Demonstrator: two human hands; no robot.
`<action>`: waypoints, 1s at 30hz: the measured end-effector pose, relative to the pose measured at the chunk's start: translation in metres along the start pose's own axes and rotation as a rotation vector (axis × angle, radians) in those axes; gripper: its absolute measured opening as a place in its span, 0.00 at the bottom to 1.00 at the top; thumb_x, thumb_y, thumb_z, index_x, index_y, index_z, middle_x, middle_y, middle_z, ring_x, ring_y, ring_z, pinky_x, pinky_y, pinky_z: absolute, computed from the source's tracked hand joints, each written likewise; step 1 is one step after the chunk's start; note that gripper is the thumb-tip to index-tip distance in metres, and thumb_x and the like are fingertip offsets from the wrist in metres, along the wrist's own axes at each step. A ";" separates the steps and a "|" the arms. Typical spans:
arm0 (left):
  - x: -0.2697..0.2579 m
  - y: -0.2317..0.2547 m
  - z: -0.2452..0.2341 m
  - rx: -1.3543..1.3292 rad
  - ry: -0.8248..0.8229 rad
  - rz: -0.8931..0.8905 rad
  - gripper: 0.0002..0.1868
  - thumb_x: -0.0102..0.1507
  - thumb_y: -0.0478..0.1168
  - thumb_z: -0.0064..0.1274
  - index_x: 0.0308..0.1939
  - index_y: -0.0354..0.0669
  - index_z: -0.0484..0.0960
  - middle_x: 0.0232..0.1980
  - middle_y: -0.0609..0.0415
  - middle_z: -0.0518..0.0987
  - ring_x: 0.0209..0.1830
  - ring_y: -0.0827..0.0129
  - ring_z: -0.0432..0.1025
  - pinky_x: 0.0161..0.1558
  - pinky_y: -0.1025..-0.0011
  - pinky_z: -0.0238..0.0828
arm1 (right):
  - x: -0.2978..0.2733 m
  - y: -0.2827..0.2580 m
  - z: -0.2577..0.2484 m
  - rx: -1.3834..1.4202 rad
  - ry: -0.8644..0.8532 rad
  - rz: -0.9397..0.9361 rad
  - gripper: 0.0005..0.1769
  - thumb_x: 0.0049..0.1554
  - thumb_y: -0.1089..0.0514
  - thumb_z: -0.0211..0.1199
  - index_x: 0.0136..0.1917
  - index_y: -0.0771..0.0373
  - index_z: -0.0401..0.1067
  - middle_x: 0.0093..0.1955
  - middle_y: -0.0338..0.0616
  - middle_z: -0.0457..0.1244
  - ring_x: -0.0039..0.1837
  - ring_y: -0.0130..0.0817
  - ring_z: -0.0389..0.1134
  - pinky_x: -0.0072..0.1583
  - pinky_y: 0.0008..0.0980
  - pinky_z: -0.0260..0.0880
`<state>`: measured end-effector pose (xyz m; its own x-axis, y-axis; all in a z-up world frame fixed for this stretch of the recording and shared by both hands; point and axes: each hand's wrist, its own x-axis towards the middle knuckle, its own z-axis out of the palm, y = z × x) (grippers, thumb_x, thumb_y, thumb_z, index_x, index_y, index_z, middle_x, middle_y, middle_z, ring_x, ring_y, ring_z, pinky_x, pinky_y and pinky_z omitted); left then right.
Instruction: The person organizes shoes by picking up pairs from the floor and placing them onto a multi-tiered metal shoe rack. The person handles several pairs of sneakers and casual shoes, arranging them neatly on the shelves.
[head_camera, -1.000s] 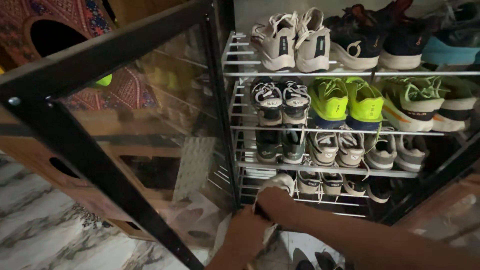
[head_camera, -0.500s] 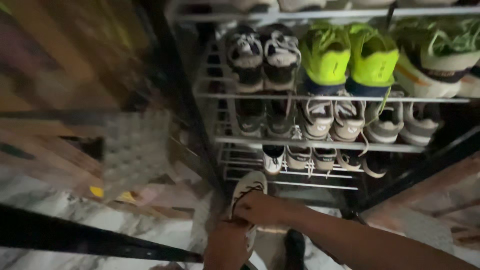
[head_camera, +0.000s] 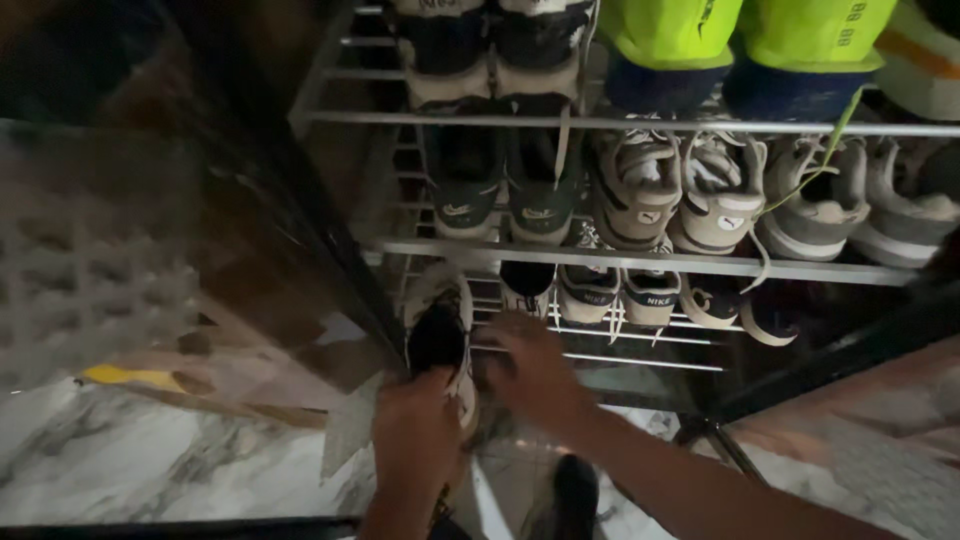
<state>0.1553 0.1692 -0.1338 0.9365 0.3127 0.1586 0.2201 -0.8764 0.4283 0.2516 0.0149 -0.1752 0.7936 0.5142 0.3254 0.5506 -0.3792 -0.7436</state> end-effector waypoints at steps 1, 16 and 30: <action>0.009 0.002 0.003 0.049 -0.064 -0.045 0.20 0.55 0.42 0.61 0.52 0.53 0.86 0.42 0.45 0.83 0.44 0.48 0.78 0.46 0.54 0.77 | 0.002 0.012 -0.004 -0.017 -0.034 0.106 0.25 0.53 0.64 0.64 0.64 0.60 0.72 0.70 0.54 0.59 0.70 0.52 0.62 0.68 0.42 0.66; 0.121 -0.023 0.093 0.063 -0.133 0.060 0.18 0.59 0.43 0.60 0.54 0.49 0.84 0.47 0.48 0.84 0.47 0.55 0.79 0.49 0.57 0.77 | 0.055 0.106 0.014 -0.319 -0.122 0.315 0.46 0.49 0.56 0.74 0.77 0.46 0.57 0.85 0.66 0.35 0.59 0.60 0.68 0.53 0.48 0.76; 0.187 -0.064 0.157 0.006 0.032 0.372 0.18 0.52 0.39 0.63 0.47 0.49 0.86 0.47 0.43 0.83 0.51 0.41 0.72 0.52 0.47 0.70 | 0.091 0.168 0.035 -0.301 0.004 0.185 0.15 0.56 0.56 0.66 0.56 0.64 0.75 0.50 0.57 0.69 0.53 0.55 0.71 0.53 0.47 0.72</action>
<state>0.3596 0.2266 -0.2710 0.9439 -0.0163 0.3297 -0.1317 -0.9344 0.3309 0.4072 0.0245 -0.2913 0.8879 0.4127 0.2034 0.4482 -0.6757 -0.5853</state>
